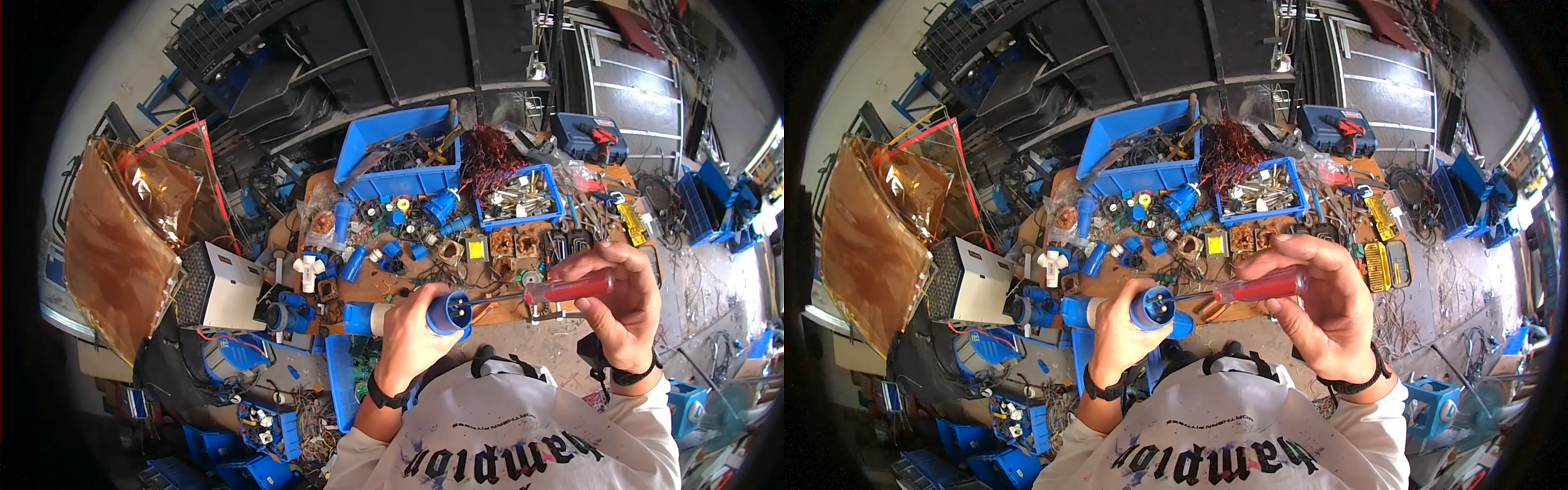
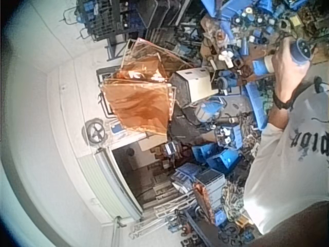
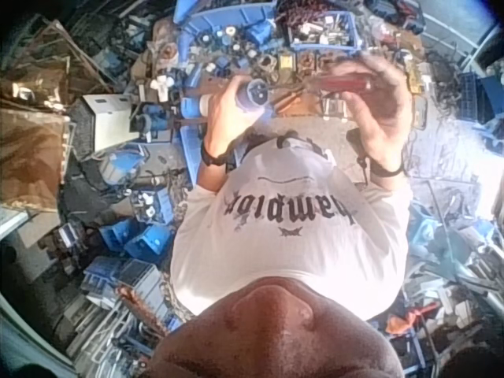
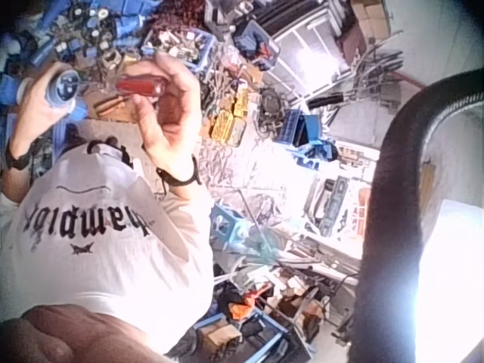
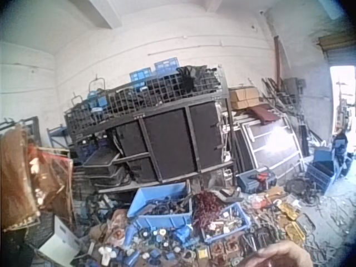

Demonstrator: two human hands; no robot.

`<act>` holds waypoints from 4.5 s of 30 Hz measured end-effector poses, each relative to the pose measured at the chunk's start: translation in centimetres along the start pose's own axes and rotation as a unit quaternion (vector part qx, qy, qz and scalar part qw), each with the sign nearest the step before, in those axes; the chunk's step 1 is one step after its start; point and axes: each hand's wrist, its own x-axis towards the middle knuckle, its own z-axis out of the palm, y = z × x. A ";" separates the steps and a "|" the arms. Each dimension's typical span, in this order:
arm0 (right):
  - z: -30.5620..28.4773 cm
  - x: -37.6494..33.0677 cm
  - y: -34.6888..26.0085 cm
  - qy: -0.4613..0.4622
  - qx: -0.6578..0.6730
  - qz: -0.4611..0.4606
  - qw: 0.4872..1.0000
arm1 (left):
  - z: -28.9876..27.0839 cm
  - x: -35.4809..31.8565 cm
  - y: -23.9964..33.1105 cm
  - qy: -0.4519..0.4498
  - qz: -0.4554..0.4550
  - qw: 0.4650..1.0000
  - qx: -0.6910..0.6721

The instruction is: The person handles a small electrical component and a screwdriver, then picks up a blue and white plastic pipe fitting. They use the screwdriver to tighten screws inside the fitting's opening. The person continues to manipulate the fitting and the tool, adjusting the internal components.

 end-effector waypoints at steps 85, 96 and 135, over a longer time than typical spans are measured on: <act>-2.2 0.4 -0.8 -0.061 -0.184 -0.128 0.973 | 0.1 0.4 1.4 0.004 0.032 0.999 0.028; -2.9 -0.6 -1.5 -0.025 -0.277 -0.037 0.960 | 0.5 0.9 1.5 0.001 0.053 0.998 0.045; -2.6 0.1 -2.1 -0.094 -0.319 -0.038 0.942 | 0.4 0.6 0.9 0.006 0.032 0.998 0.055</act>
